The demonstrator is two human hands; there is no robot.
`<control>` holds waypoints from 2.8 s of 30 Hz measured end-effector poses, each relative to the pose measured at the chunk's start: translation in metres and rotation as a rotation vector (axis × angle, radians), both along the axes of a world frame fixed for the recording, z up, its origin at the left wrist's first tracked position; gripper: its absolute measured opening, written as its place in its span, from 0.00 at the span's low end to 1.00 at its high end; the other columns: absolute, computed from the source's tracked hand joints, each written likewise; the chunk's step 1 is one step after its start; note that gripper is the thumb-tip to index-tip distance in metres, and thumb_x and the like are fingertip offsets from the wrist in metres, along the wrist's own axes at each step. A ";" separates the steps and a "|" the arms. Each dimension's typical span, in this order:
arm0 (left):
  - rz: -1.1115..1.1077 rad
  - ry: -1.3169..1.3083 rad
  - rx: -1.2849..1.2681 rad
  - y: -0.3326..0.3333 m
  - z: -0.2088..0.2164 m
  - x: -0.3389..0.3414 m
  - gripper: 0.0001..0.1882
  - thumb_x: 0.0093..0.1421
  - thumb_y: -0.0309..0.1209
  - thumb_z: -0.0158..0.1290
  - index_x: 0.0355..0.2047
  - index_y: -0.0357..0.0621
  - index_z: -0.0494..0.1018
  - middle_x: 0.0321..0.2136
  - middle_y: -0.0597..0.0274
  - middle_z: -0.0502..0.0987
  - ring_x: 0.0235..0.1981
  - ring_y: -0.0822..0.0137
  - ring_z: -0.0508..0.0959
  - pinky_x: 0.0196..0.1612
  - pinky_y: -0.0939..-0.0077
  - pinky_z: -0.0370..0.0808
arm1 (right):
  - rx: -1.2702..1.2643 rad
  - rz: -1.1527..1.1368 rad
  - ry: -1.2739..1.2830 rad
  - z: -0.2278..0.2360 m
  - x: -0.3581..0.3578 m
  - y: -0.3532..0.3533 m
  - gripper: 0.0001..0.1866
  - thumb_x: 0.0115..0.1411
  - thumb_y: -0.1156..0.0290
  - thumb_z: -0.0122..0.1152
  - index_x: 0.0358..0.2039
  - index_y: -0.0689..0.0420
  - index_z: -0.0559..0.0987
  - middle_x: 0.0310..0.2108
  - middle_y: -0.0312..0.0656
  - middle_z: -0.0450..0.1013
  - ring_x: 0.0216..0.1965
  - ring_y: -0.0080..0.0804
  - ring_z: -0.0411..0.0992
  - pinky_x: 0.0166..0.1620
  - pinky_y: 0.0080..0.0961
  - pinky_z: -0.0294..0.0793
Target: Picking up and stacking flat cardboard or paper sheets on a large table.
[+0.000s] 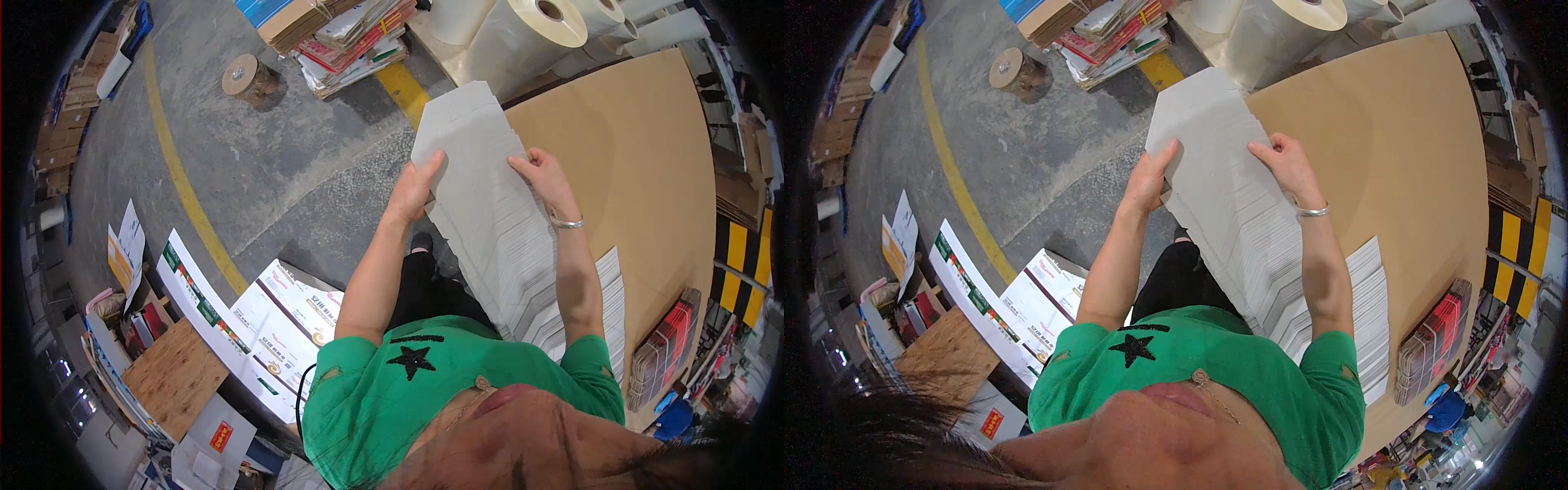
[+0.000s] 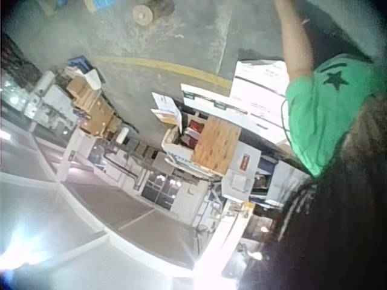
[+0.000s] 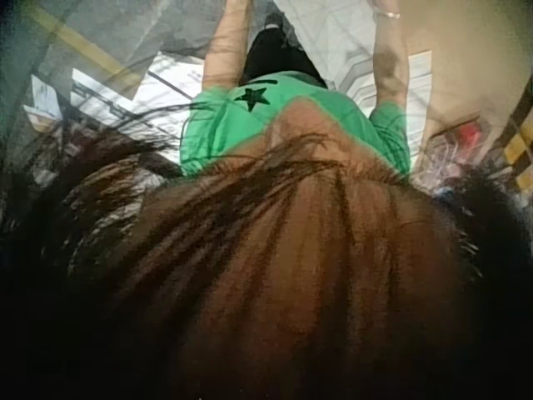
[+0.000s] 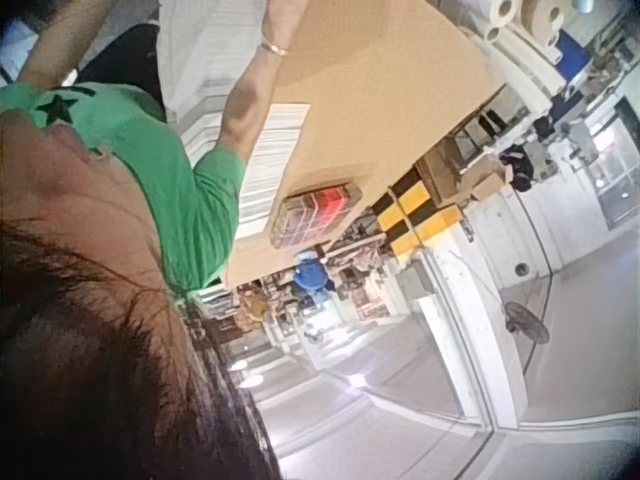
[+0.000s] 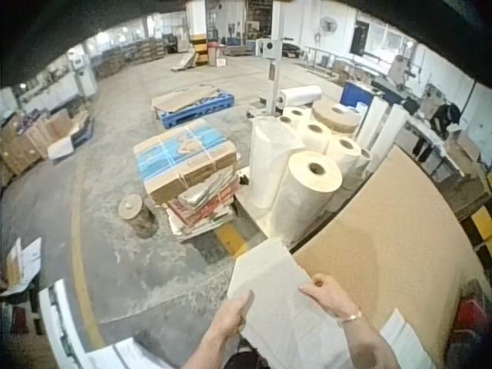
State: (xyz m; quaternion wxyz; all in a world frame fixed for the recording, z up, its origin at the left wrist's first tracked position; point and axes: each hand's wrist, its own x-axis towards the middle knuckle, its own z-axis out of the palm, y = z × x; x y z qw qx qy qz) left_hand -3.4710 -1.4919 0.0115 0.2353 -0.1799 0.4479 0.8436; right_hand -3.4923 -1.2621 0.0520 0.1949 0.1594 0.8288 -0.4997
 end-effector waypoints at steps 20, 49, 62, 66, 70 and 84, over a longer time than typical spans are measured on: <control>0.003 -0.066 0.050 -0.001 0.013 -0.001 0.26 0.59 0.41 0.47 0.49 0.31 0.63 0.45 0.53 0.70 0.43 0.63 0.71 0.44 0.68 0.70 | -0.166 -0.087 -0.003 0.004 0.007 -0.002 0.12 0.52 0.65 0.60 0.21 0.58 0.70 0.18 0.25 0.58 0.22 0.15 0.53 0.25 0.15 0.56; 0.005 0.010 -0.061 0.002 0.012 -0.002 0.23 0.56 0.37 0.51 0.48 0.34 0.65 0.42 0.56 0.72 0.41 0.65 0.72 0.43 0.70 0.70 | -0.072 -0.144 0.101 -0.006 0.038 0.025 0.17 0.52 0.62 0.60 0.16 0.57 0.65 0.16 0.25 0.55 0.20 0.15 0.52 0.23 0.17 0.53; -0.026 0.047 -0.067 0.002 0.007 -0.004 0.25 0.56 0.37 0.50 0.50 0.33 0.63 0.44 0.55 0.71 0.42 0.64 0.72 0.45 0.69 0.68 | -0.103 -0.148 0.167 -0.021 0.027 0.009 0.19 0.53 0.61 0.59 0.17 0.58 0.64 0.16 0.26 0.54 0.21 0.16 0.50 0.22 0.19 0.52; -0.004 0.037 -0.080 0.001 0.008 -0.001 0.24 0.56 0.38 0.50 0.48 0.33 0.64 0.43 0.56 0.72 0.42 0.64 0.72 0.45 0.70 0.68 | 0.011 -0.055 0.206 -0.011 0.028 -0.001 0.18 0.52 0.60 0.59 0.17 0.58 0.65 0.16 0.27 0.54 0.21 0.16 0.51 0.22 0.19 0.53; -0.009 0.023 -0.086 0.001 0.019 0.000 0.24 0.55 0.37 0.51 0.48 0.33 0.65 0.42 0.56 0.72 0.42 0.64 0.72 0.45 0.69 0.68 | 0.063 -0.055 0.103 0.004 0.027 -0.001 0.17 0.52 0.60 0.60 0.19 0.59 0.67 0.16 0.27 0.56 0.20 0.16 0.53 0.22 0.18 0.54; -0.028 0.029 -0.095 0.001 0.013 -0.002 0.24 0.51 0.32 0.54 0.47 0.35 0.66 0.41 0.56 0.72 0.41 0.63 0.72 0.44 0.69 0.69 | -0.003 -0.093 0.134 -0.007 0.044 0.010 0.14 0.52 0.65 0.61 0.19 0.58 0.68 0.16 0.25 0.56 0.20 0.14 0.51 0.22 0.15 0.53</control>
